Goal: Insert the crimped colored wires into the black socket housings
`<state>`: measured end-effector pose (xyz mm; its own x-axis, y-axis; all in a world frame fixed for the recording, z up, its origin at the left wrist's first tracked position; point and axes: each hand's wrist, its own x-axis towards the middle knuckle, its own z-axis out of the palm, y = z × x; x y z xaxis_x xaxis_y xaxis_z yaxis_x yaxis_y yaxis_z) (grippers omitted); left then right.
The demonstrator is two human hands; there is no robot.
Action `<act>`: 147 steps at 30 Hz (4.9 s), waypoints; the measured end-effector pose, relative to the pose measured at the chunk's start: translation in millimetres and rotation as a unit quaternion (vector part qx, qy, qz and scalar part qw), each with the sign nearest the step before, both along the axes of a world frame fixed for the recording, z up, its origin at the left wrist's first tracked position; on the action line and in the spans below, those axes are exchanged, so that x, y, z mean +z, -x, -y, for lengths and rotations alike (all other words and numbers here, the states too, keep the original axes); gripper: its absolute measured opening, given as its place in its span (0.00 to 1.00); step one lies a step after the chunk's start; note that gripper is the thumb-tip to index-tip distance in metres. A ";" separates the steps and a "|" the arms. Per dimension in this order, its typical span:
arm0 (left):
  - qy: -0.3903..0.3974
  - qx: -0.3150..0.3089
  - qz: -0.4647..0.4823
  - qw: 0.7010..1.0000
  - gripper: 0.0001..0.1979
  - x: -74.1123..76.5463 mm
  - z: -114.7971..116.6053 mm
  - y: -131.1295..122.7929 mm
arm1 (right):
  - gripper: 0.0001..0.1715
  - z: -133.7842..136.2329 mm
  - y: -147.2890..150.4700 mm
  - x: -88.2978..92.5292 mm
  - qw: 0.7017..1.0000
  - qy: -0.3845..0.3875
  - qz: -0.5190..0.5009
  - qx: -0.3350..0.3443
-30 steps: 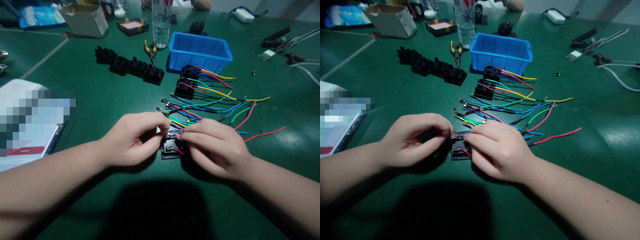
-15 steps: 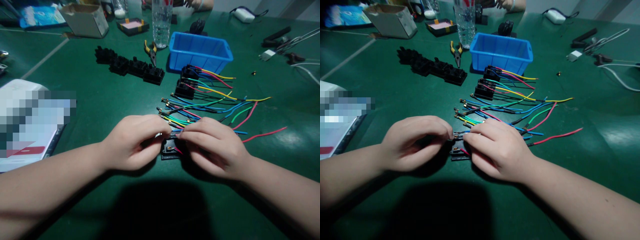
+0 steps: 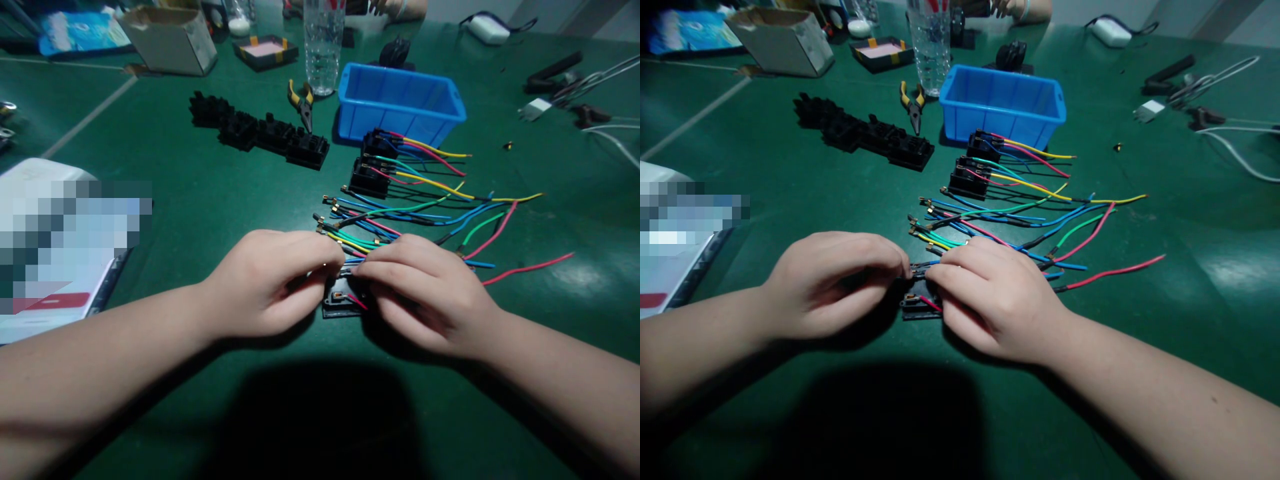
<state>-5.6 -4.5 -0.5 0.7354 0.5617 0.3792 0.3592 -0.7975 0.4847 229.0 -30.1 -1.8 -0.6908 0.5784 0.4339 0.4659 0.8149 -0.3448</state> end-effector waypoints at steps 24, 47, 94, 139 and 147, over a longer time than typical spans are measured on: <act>-0.125 -0.001 -0.025 0.992 0.06 -3.5 2.0 3.4 | 0.13 0.8 0.1 1.6 1.000 0.010 0.003 0.000; -0.070 -0.020 -0.040 0.997 0.07 2.8 -0.6 1.2 | 0.15 0.5 -0.1 0.4 1.000 0.015 -0.001 -0.003; 0.040 0.088 -0.002 0.995 0.05 -0.2 -3.0 -7.6 | 0.14 1.3 0.2 1.0 1.000 0.005 0.000 -0.001; 0.113 0.122 -0.111 0.980 0.13 -7.1 -4.5 -10.4 | 0.19 2.1 2.4 -3.0 0.998 0.001 0.054 0.021; 0.160 0.130 -0.008 0.979 0.11 -4.1 -7.2 -8.3 | 0.19 2.3 2.1 -4.4 0.999 0.018 0.039 -0.003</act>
